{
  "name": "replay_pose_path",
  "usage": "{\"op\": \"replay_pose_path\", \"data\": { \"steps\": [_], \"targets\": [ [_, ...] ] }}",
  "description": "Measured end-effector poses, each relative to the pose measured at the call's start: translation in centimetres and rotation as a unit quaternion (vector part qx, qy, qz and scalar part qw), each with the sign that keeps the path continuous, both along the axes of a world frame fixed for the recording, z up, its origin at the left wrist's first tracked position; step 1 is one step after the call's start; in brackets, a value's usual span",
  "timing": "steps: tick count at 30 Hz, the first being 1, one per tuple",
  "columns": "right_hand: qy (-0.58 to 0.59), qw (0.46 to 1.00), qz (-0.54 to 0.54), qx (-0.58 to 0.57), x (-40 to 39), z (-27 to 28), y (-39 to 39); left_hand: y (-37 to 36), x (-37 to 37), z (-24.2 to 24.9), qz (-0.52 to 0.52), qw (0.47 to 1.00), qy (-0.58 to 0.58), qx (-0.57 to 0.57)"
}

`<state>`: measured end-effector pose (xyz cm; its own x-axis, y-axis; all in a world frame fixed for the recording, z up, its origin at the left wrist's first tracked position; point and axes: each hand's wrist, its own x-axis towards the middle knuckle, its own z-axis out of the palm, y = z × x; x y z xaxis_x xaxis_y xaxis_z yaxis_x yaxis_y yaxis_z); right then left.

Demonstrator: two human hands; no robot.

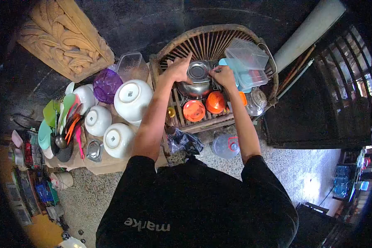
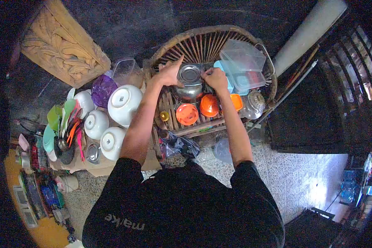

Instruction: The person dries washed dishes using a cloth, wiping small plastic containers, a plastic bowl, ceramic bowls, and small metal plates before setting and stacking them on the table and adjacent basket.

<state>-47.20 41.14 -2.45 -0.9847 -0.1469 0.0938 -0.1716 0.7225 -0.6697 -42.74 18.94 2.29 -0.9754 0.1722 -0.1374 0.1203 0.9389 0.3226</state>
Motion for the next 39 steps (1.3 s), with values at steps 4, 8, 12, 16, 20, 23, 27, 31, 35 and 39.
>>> {"op": "replay_pose_path", "data": {
  "steps": [4,8,12,16,20,23,27,31,35,39],
  "targets": [
    [0.007,1.0,-0.015,0.016,-0.5,-0.6,0.3,0.5,0.7,0.7,0.006,1.0,0.013,-0.005],
    [0.015,1.0,-0.007,-0.014,1.3,3.1,1.3,1.5,3.8,2.9,0.031,0.987,0.158,0.007],
    [-0.002,0.998,-0.029,-0.056,4.2,7.0,2.6,4.2,11.5,5.3,-0.024,0.934,0.208,0.289],
    [0.033,0.986,-0.035,-0.162,5.5,8.7,3.4,5.0,15.6,3.2,-0.039,0.943,0.135,0.303],
    [0.061,0.967,-0.025,-0.245,8.7,10.5,3.7,5.2,18.0,0.9,-0.007,0.903,0.067,0.425],
    [-0.076,0.921,0.009,-0.382,14.6,13.2,2.2,5.4,21.2,1.9,-0.04,0.874,0.205,0.439],
    [-0.091,0.895,0.045,-0.434,23.3,14.3,-2.8,3.0,27.1,4.5,-0.093,0.858,0.178,0.473],
    [-0.08,0.892,0.166,-0.413,30.1,12.9,-9.4,-1.0,32.6,3.5,-0.028,0.841,0.137,0.523],
    [-0.194,0.841,0.221,-0.454,36.2,12.8,-16.3,-9.4,38.2,3.1,0.043,0.79,0.064,0.608],
    [-0.158,0.887,0.228,-0.37,40.3,10.6,-23.5,-16.0,44.0,0.0,0.101,0.785,0.001,0.612]
  ]
}}
